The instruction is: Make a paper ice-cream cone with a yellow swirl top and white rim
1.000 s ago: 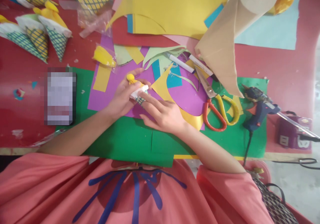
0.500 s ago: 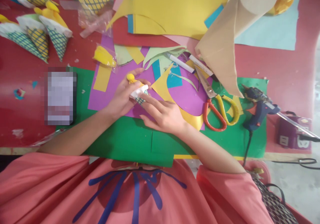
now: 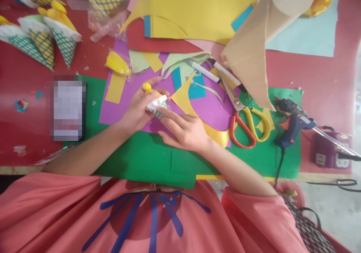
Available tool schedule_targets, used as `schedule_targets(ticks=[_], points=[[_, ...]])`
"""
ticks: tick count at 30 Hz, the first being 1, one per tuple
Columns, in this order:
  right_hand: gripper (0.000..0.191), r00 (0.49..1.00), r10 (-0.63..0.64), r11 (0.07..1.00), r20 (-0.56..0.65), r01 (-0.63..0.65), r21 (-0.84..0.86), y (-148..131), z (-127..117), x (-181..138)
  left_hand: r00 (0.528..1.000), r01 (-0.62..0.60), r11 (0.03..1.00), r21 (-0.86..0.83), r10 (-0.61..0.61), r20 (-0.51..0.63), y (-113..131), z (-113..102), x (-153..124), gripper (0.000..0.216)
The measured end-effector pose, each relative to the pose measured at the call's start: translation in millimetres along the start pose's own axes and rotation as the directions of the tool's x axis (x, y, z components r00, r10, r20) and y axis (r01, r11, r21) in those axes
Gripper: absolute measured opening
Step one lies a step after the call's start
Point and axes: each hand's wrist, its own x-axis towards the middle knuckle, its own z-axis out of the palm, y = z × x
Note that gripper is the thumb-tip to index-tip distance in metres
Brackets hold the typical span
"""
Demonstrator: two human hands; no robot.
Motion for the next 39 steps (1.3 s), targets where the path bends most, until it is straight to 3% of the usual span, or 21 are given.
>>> schedule_targets(ticks=[5,8,11,14,17,20,27,32,39], points=[[0.019,0.994,-0.022,0.999,-0.110,0.027,0.044,-1.8,-1.1,2.4,1.000,0.005,1.000,-0.001,-0.005,0.002,0.7,-0.4,0.5,0.057],[0.024,0.980,0.057,0.997,-0.188,-0.045,0.070,-1.2,0.3,1.6,0.999,0.015,1.000,-0.025,-0.014,0.036,2.4,-0.3,0.4,0.051],[0.041,0.970,0.229,0.964,-0.079,-0.215,0.154,0.6,4.1,-1.5,0.998,-0.009,0.999,-0.036,0.011,0.067,3.0,-0.5,-0.4,0.048],[0.045,0.945,0.325,0.900,0.043,-0.323,0.293,0.7,7.8,-4.3,0.994,-0.052,0.998,-0.034,0.055,0.091,1.5,-1.5,-1.4,0.046],[0.046,0.933,0.356,0.854,0.049,-0.346,0.389,-0.7,9.8,-5.5,0.988,-0.086,0.996,-0.039,0.090,0.124,-0.1,-2.1,-1.9,0.046],[0.047,0.927,0.376,0.866,0.006,-0.353,0.353,-1.3,10.6,-6.1,0.992,-0.060,0.998,-0.034,0.063,0.111,-0.2,-2.5,-1.0,0.048],[0.031,0.981,0.179,0.975,-0.073,-0.167,0.147,-1.4,9.7,-2.4,0.976,0.058,0.995,-0.087,-0.038,0.216,-2.6,-7.8,2.4,0.034],[0.020,0.984,-0.021,1.000,-0.176,0.019,-0.014,-1.2,1.7,3.3,0.971,0.080,0.994,-0.075,-0.060,0.233,-2.8,-9.6,2.3,0.031],[0.027,0.996,-0.048,0.998,-0.071,0.044,-0.050,-3.6,0.5,4.8,0.973,0.082,0.996,-0.044,-0.071,0.219,0.2,-6.8,1.1,0.029]])
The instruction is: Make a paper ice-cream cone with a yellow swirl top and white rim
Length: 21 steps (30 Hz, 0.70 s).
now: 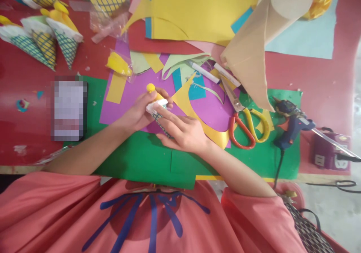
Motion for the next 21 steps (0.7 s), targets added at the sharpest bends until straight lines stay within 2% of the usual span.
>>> schedule_targets(ticks=[12,21], points=[[0.026,0.999,0.038,0.999,0.017,-0.038,0.000,0.2,1.1,-0.6,1.000,0.022,0.999,-0.033,-0.022,-0.007,0.3,1.5,1.5,0.025],[0.026,0.999,0.039,0.999,0.024,-0.039,0.001,0.1,0.7,0.0,0.997,0.034,0.999,-0.030,-0.036,-0.075,-0.3,2.2,2.5,0.022]])
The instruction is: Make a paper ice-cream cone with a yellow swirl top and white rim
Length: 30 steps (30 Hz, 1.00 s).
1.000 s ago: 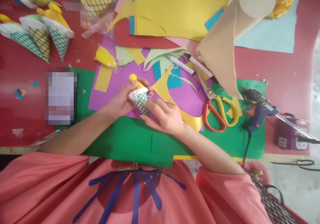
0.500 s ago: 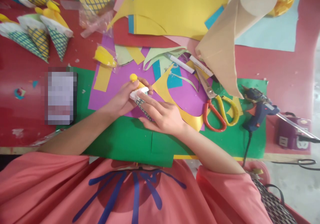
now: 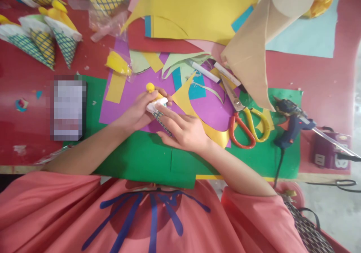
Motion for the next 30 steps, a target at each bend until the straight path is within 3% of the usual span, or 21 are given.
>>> schedule_targets(ticks=[13,30], points=[[0.030,0.999,-0.012,1.000,0.032,0.011,0.028,1.4,-0.2,-3.9,0.999,0.008,1.000,-0.003,-0.008,-0.033,-2.5,-2.8,0.9,0.019],[0.017,0.999,-0.027,0.998,-0.019,0.028,0.052,-0.2,-1.8,-0.7,0.998,0.006,1.000,0.005,-0.005,-0.064,-0.4,0.2,-0.1,0.021]])
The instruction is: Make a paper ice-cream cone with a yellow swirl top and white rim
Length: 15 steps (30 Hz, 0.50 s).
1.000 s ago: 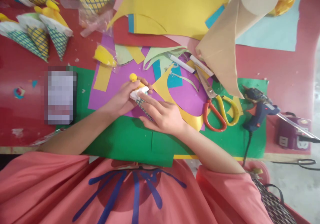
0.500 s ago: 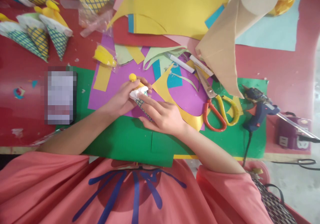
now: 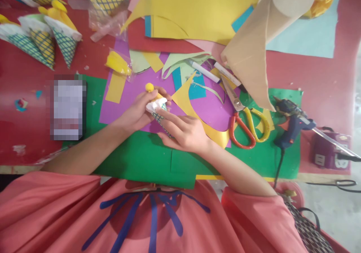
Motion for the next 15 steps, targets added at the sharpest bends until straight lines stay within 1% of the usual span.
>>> schedule_targets(ticks=[5,13,15], points=[[0.015,1.000,0.005,1.000,-0.013,-0.004,0.019,0.4,0.3,-1.1,1.000,0.002,1.000,-0.009,-0.002,0.010,0.7,0.2,-0.3,0.022],[0.012,1.000,-0.014,0.998,-0.023,0.015,0.059,1.6,-0.2,-4.2,1.000,0.014,1.000,-0.005,-0.014,-0.022,1.7,1.2,-1.0,0.022],[0.014,0.998,-0.020,0.997,-0.056,0.024,0.077,1.7,-1.4,-4.5,1.000,0.010,1.000,-0.016,-0.010,-0.023,1.1,0.1,-0.4,0.022]])
